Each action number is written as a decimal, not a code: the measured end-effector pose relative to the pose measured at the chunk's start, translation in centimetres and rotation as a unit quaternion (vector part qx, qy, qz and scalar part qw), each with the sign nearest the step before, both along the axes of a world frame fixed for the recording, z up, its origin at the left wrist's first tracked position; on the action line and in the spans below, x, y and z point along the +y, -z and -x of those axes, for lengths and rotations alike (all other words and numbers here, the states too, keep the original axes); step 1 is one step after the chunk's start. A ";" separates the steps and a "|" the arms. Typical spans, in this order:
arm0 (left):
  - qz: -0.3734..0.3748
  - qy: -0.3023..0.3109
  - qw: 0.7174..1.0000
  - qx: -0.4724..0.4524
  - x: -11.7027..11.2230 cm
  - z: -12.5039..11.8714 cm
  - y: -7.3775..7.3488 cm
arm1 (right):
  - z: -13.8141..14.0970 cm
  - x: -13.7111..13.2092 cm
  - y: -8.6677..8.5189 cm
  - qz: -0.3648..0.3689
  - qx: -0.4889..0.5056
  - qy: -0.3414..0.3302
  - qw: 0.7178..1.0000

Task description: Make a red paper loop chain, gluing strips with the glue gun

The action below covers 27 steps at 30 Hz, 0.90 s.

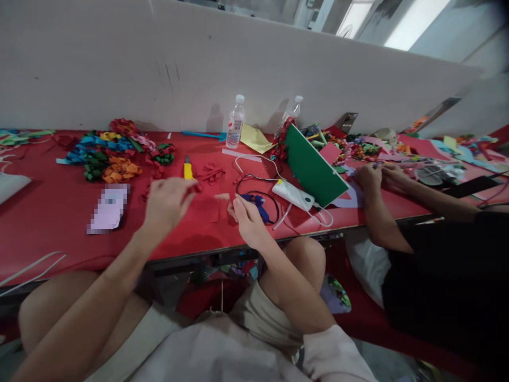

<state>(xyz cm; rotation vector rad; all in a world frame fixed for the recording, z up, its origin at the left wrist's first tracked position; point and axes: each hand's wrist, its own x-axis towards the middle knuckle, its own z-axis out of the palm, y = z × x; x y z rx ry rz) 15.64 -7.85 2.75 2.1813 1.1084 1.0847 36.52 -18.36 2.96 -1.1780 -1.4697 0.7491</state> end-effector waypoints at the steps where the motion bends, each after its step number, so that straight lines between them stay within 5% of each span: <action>1: -0.042 0.038 0.994 0.098 -0.5 -0.6 1.3 | -0.2 0.0 -0.2 -0.010 -0.034 0.004 0.999; 3: -0.080 0.106 0.970 0.206 -1.2 -1.5 3.2 | -0.5 0.0 -0.5 -0.029 -0.097 0.017 0.995; 5: -0.086 0.122 0.965 0.214 -1.7 -1.8 4.0 | -0.7 0.0 -0.5 -0.051 -0.137 0.036 0.989; 9: 0.039 0.058 0.997 0.013 -2.5 -1.7 2.8 | -0.8 0.2 -0.1 -0.088 -0.143 0.054 0.984; 12: 0.163 0.032 0.974 -0.156 -3.1 -1.8 1.7 | -0.6 0.3 0.1 -0.102 -0.139 0.031 0.985; 16: 0.206 -0.006 0.942 -0.265 -3.4 -2.2 1.9 | 0.6 0.3 0.6 -0.063 -0.106 -0.011 0.992; 21: 0.117 -0.042 0.961 -0.246 -3.9 -2.3 1.9 | 2.8 0.8 2.5 0.109 0.110 -0.050 0.987; 24: 0.016 -0.009 0.982 -0.188 -4.6 -2.0 1.0 | 3.2 1.2 3.4 0.199 0.132 -0.051 0.970; 27: -0.068 -0.017 0.990 -0.120 -4.9 -1.5 0.2 | 3.1 1.1 3.3 0.206 0.117 -0.065 0.969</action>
